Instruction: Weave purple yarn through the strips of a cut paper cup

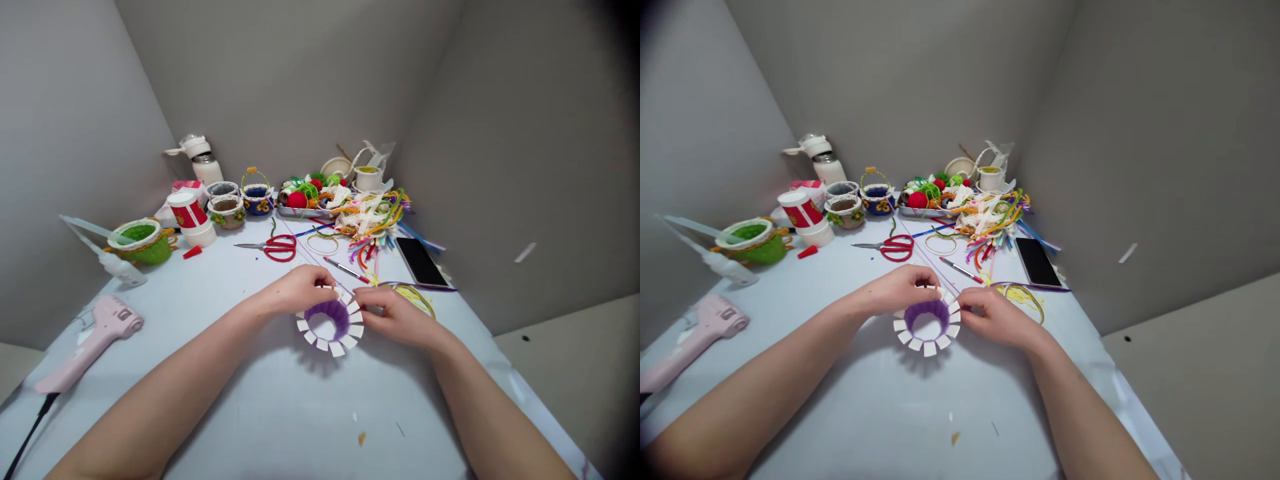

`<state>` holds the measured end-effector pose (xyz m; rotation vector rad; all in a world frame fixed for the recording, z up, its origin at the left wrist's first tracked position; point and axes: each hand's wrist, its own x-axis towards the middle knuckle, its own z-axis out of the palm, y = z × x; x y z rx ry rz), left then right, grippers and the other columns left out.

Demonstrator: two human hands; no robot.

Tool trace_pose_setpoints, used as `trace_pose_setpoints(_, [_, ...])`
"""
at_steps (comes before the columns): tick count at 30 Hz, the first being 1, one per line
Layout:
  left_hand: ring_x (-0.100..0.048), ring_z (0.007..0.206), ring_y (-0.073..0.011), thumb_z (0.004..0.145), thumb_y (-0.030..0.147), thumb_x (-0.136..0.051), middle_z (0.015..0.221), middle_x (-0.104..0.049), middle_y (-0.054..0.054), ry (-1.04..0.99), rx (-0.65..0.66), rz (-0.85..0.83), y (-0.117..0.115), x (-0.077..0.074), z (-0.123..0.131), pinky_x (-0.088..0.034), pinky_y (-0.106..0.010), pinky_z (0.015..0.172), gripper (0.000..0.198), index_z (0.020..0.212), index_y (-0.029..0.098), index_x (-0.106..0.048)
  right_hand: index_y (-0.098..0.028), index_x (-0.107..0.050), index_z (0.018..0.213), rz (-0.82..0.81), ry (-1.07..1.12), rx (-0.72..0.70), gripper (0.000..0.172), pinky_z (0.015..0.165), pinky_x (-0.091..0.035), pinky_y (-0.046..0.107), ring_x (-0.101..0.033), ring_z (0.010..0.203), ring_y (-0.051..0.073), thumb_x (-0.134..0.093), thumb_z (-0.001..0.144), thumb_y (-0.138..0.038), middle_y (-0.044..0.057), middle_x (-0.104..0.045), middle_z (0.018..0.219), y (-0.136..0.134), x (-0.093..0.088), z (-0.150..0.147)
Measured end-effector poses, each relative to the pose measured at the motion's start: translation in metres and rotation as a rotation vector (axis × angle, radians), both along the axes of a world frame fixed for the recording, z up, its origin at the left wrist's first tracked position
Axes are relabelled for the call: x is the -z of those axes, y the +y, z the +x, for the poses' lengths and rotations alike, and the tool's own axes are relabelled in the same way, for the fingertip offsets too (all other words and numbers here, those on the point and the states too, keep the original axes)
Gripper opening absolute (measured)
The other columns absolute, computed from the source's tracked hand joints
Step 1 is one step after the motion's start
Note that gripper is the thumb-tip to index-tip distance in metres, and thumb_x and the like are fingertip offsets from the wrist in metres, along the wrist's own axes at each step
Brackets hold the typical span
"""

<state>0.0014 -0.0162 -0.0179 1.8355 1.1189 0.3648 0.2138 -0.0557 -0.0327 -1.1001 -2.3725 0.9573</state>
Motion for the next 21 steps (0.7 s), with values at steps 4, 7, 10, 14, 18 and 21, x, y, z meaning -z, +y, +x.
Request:
trace_pose_setpoints(4, [-0.057, 0.069, -0.0125, 0.068, 0.033, -0.057, 0.078, -0.064, 0.002, 0.043, 0.045, -0.047, 0.000, -0.003, -0.005, -0.043, -0.021, 0.058, 0.021, 0.081, 0.018, -0.063, -0.016, -0.066, 0.084, 0.013, 0.012, 0.040, 0.018, 0.068, -0.043, 0.023, -0.058, 0.076, 0.015, -0.048, 0.087, -0.018, 0.003, -0.065, 0.080, -0.001, 0.002, -0.003])
trace_pose_setpoints(7, [-0.058, 0.071, -0.0130, 0.068, 0.034, -0.057, 0.081, -0.065, 0.001, 0.055, 0.049, -0.027, 0.000, -0.003, -0.006, -0.044, -0.021, 0.059, 0.023, 0.084, 0.019, -0.063, -0.016, -0.066, 0.084, 0.015, 0.017, 0.048, 0.018, 0.069, -0.043, 0.024, -0.058, 0.077, 0.015, -0.048, 0.087, -0.018, 0.003, -0.065, 0.081, -0.002, 0.004, -0.003])
trace_pose_setpoints(10, [-0.059, 0.075, -0.0134, 0.069, 0.037, -0.058, 0.084, -0.066, 0.001, 0.004, 0.030, -0.002, -0.001, -0.005, -0.002, -0.045, -0.021, 0.063, 0.025, 0.086, 0.019, -0.064, -0.016, -0.065, 0.083, 0.011, 0.022, 0.052, 0.018, 0.069, -0.043, 0.024, -0.058, 0.076, 0.015, -0.048, 0.087, -0.018, 0.003, -0.066, 0.081, -0.002, 0.005, -0.004])
trace_pose_setpoints(14, [-0.058, 0.074, -0.0138, 0.068, 0.035, -0.059, 0.081, -0.066, 0.000, -0.004, 0.050, -0.006, -0.001, -0.004, 0.005, -0.044, -0.022, 0.064, 0.023, 0.081, 0.017, -0.064, -0.016, -0.064, 0.080, 0.011, 0.030, 0.051, 0.018, 0.068, -0.043, 0.023, -0.058, 0.075, 0.015, -0.047, 0.087, -0.019, 0.003, -0.065, 0.078, -0.001, 0.006, -0.004])
trace_pose_setpoints(18, [-0.057, 0.070, -0.0132, 0.067, 0.034, -0.060, 0.077, -0.065, 0.001, 0.037, 0.068, 0.008, 0.001, 0.000, 0.003, -0.043, -0.021, 0.060, 0.021, 0.079, 0.017, -0.065, -0.016, -0.065, 0.083, 0.017, 0.033, 0.072, 0.018, 0.068, -0.043, 0.023, -0.058, 0.076, 0.015, -0.048, 0.086, -0.019, 0.003, -0.066, 0.081, -0.001, 0.007, -0.004])
trace_pose_setpoints(21, [-0.058, 0.073, -0.0134, 0.069, 0.036, -0.060, 0.080, -0.066, 0.001, 0.022, 0.069, 0.013, 0.002, 0.000, 0.001, -0.043, -0.021, 0.063, 0.023, 0.082, 0.018, -0.066, -0.016, -0.065, 0.084, 0.019, 0.037, 0.086, 0.017, 0.069, -0.043, 0.023, -0.059, 0.077, 0.015, -0.048, 0.086, -0.019, 0.003, -0.066, 0.082, 0.000, 0.007, -0.003])
